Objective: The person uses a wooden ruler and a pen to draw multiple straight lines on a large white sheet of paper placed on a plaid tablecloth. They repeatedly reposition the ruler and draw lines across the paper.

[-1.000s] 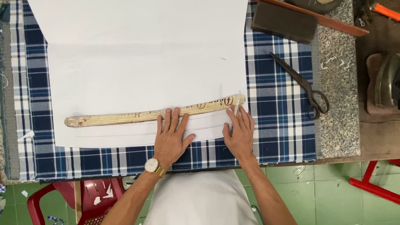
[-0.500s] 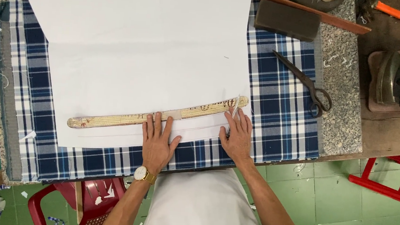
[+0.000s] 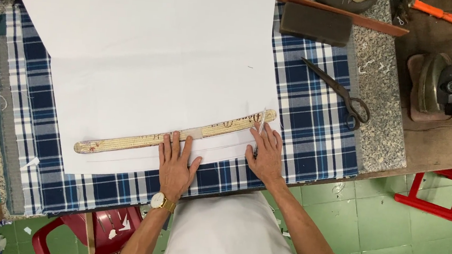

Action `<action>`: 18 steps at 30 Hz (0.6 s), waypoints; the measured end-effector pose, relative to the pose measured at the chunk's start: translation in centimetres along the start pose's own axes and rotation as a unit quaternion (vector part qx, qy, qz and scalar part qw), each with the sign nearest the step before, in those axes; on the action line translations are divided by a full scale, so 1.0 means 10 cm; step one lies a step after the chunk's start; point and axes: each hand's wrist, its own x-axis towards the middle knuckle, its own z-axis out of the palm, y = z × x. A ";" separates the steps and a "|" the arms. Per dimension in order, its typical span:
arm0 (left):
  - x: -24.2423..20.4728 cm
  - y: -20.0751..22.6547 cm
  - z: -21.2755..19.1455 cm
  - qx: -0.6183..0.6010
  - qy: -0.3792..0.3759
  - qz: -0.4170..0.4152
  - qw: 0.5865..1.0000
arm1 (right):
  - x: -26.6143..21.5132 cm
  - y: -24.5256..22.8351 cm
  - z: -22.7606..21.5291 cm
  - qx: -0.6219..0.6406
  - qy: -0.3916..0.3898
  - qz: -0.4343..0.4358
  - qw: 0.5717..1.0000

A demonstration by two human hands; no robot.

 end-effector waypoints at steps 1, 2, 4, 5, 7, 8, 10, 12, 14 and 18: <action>0.01 0.00 0.01 0.000 0.000 0.000 1.000 | 0.00 0.01 0.00 0.000 0.000 0.000 1.000; 0.00 -0.01 0.01 0.000 -0.004 0.000 1.000 | -0.01 0.02 0.00 0.003 -0.002 0.003 1.000; -0.01 0.00 0.01 0.003 -0.007 -0.005 1.000 | -0.01 0.01 -0.01 0.010 -0.005 0.002 1.000; -0.01 0.01 -0.01 -0.001 -0.007 -0.005 1.000 | 0.00 -0.01 -0.04 0.004 -0.004 0.003 1.000; -0.03 0.02 -0.02 0.002 -0.004 -0.015 1.000 | 0.01 -0.02 -0.04 0.008 -0.004 -0.004 1.000; -0.04 0.02 -0.03 -0.003 0.000 -0.019 1.000 | 0.01 0.00 -0.03 0.001 -0.006 -0.005 1.000; -0.07 0.01 -0.03 0.001 0.007 -0.035 0.999 | 0.00 0.00 -0.02 0.004 -0.011 -0.014 1.000; -0.07 -0.02 -0.02 -0.014 0.011 -0.049 0.999 | 0.00 -0.01 -0.02 -0.009 -0.009 -0.012 1.000; -0.08 -0.07 -0.05 -0.013 0.009 -0.062 0.998 | -0.02 -0.02 -0.01 -0.009 -0.014 -0.016 1.000; -0.08 -0.16 -0.03 -0.018 -0.004 -0.066 0.998 | -0.07 0.02 0.04 -0.030 -0.019 -0.008 0.999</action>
